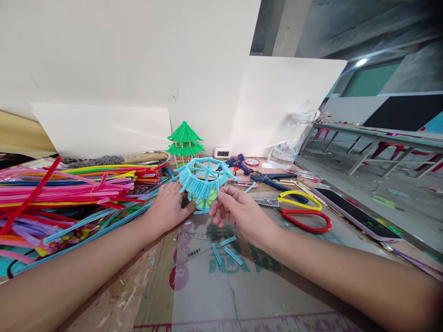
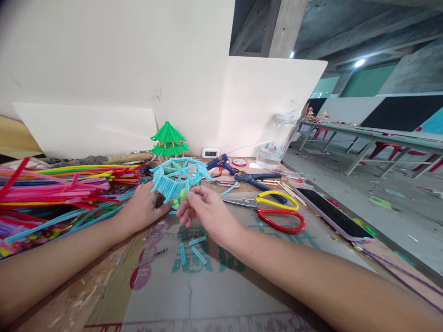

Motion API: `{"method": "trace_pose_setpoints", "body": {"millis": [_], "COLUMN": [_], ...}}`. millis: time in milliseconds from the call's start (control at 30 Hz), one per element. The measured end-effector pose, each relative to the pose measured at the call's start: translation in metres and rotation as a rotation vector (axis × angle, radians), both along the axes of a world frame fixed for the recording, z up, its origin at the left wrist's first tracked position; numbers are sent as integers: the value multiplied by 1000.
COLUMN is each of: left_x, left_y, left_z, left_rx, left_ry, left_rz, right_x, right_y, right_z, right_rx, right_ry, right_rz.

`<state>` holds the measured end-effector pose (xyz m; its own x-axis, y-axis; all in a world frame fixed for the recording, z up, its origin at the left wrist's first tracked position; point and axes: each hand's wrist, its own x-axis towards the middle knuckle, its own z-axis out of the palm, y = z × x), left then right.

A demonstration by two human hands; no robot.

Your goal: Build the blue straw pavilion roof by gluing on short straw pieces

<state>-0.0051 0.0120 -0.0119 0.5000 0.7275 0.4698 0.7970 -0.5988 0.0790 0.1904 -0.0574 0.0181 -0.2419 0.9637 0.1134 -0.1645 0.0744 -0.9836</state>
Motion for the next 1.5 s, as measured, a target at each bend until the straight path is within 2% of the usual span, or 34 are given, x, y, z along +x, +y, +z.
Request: {"method": "trace_pose_setpoints", "body": {"millis": [333, 533, 1067, 1500], "left_x": [2, 3, 2, 2], "left_y": [-3, -4, -3, -2], "left_z": [5, 6, 4, 1], "left_rx": [-26, -28, -1, 1], "left_ry": [31, 46, 28, -3], "left_rz": [21, 30, 8, -10], "right_x": [-4, -5, -2, -4], "right_y": [-3, -2, -3, -1], "right_z": [2, 2, -6, -3], "right_rx": [-81, -123, -71, -82], "right_ry": [71, 96, 94, 89], "right_rz": [-17, 29, 32, 24]}}
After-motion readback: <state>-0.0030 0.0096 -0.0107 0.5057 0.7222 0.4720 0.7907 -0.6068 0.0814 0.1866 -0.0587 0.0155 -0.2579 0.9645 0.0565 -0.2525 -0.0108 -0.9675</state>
